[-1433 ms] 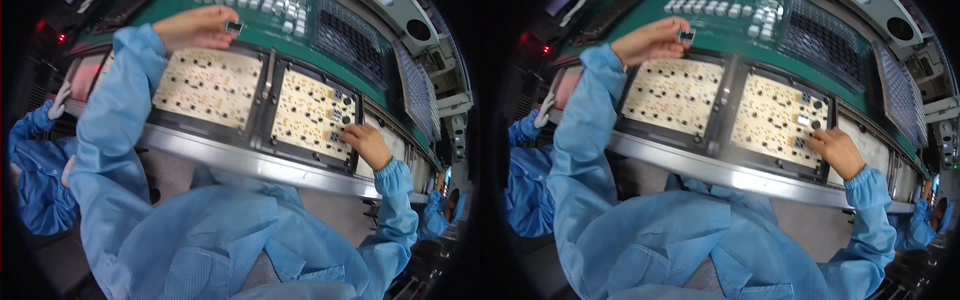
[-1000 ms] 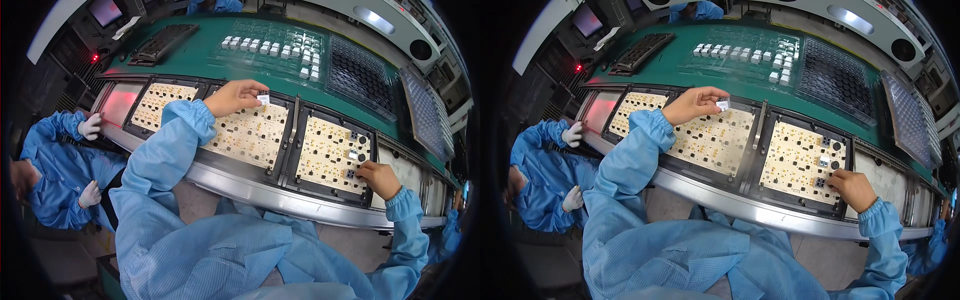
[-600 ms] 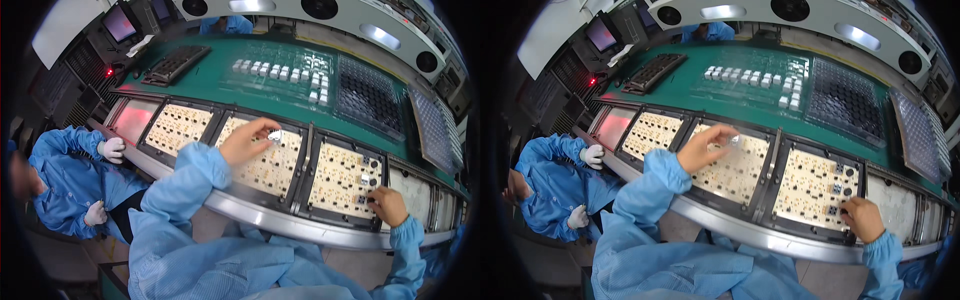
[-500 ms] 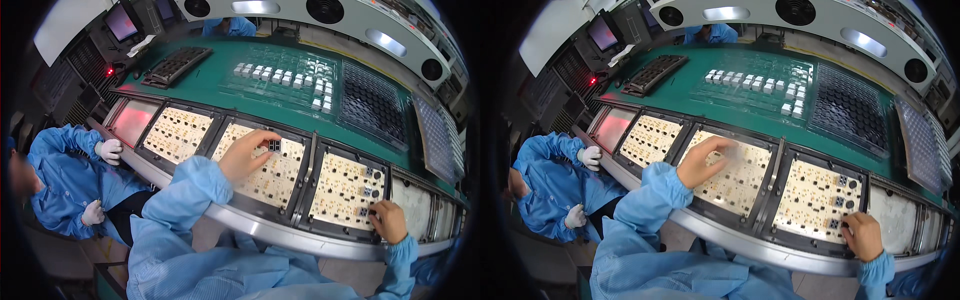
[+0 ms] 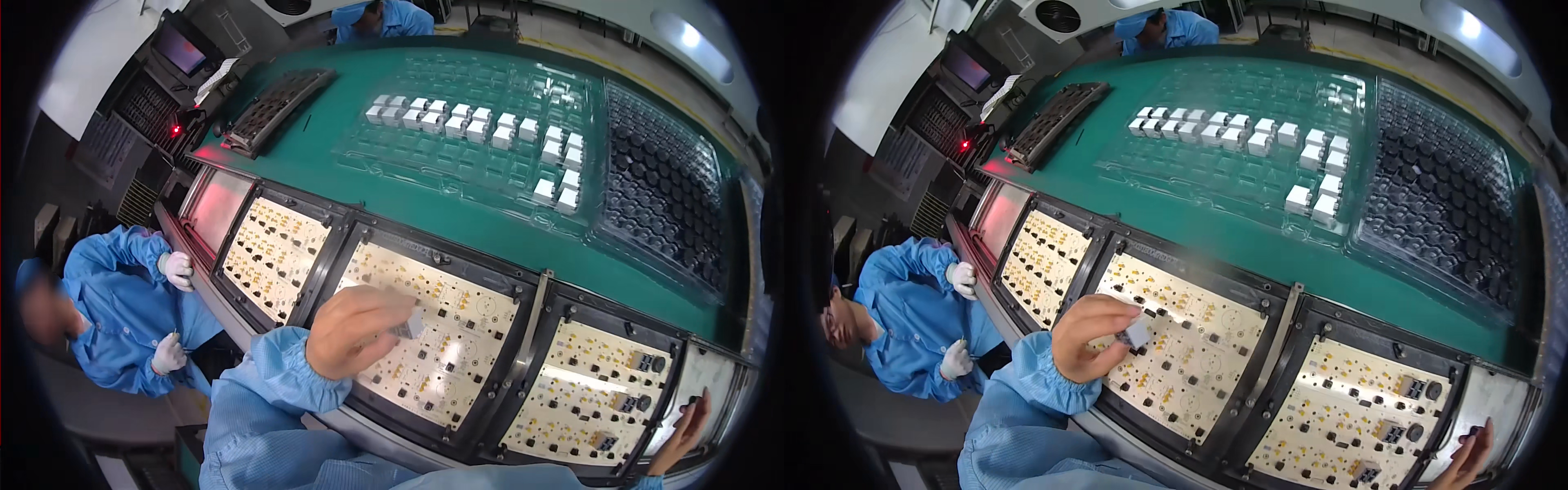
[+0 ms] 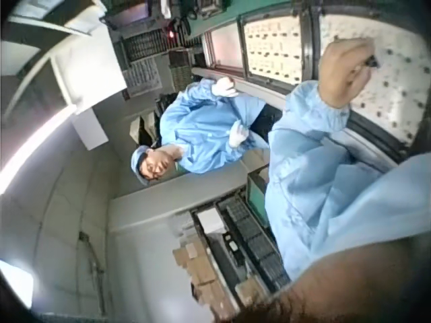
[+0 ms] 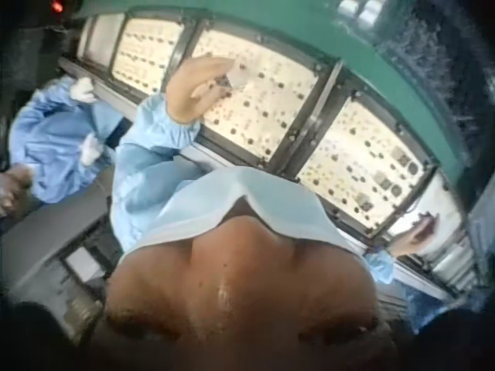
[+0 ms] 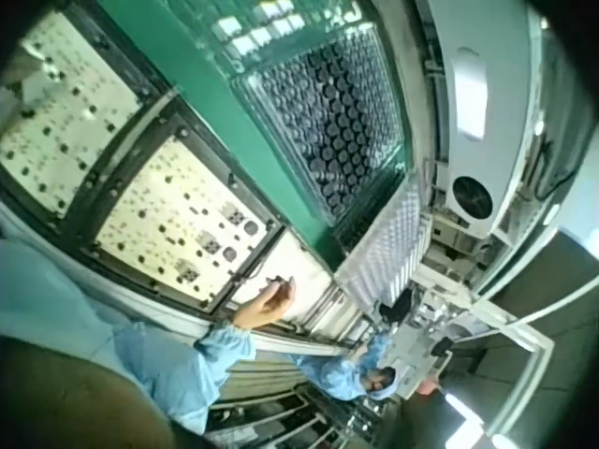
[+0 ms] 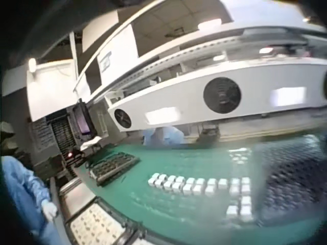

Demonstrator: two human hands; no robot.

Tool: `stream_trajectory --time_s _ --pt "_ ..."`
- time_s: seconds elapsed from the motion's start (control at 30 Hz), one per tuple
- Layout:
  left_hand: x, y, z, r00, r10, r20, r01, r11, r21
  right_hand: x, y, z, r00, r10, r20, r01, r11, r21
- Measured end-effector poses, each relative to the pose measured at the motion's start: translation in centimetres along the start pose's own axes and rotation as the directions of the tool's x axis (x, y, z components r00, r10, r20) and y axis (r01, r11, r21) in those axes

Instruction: Assembling electronic components and applying labels to printed circuit boards on an industrial production line.

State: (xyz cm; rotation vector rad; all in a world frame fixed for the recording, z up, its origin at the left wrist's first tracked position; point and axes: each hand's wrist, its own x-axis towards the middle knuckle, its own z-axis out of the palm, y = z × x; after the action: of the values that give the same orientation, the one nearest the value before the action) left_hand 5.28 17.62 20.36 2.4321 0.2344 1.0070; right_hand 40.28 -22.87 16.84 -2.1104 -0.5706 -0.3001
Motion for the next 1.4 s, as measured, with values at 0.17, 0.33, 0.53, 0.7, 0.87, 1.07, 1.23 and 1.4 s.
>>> stream_trajectory --time_s 0.17,0.33,0.53,0.7,0.87,1.07,1.23,1.4 --pt "-0.3 -1.0 -0.7 0.994 0.055 0.092 -0.061 0.996 0.070 0.3 -4.1 1.8 0.999 0.042 0.028 -0.039 0.995 -0.087" --pt "0.0 -1.4 -0.8 0.996 0.062 0.069 -0.064 0.997 0.031 -0.5 -4.8 1.5 0.999 -0.034 0.026 0.035 0.998 -0.044" --pt "-0.3 -1.0 -1.3 0.998 0.053 0.036 -0.053 0.999 0.002 -1.0 -6.5 1.0 0.996 0.086 -0.011 -0.087 0.993 -0.080" --pt "-0.8 0.1 -2.1 0.998 0.032 0.059 -0.033 0.999 0.026 -1.1 -7.1 0.6 0.989 0.136 -0.050 -0.140 0.986 -0.088" --pt "-1.1 -0.5 -2.4 0.987 0.110 0.117 -0.108 0.994 -0.026 -1.7 -4.6 -2.6 0.966 0.240 -0.096 -0.255 0.946 -0.202" --pt "-2.1 0.3 -4.2 0.987 0.154 0.037 -0.158 0.977 0.143 -1.8 -6.0 0.6 0.983 0.176 -0.042 -0.178 0.982 -0.054" --pt "-1.9 0.4 -5.2 0.997 0.042 -0.064 -0.026 0.970 0.242 -1.7 -6.8 3.0 0.987 0.149 0.051 -0.155 0.976 0.149" --pt "-1.2 0.6 -3.7 0.985 -0.172 0.006 0.168 0.969 0.178 -3.2 -7.1 5.5 0.979 0.142 0.149 -0.169 0.968 0.186"
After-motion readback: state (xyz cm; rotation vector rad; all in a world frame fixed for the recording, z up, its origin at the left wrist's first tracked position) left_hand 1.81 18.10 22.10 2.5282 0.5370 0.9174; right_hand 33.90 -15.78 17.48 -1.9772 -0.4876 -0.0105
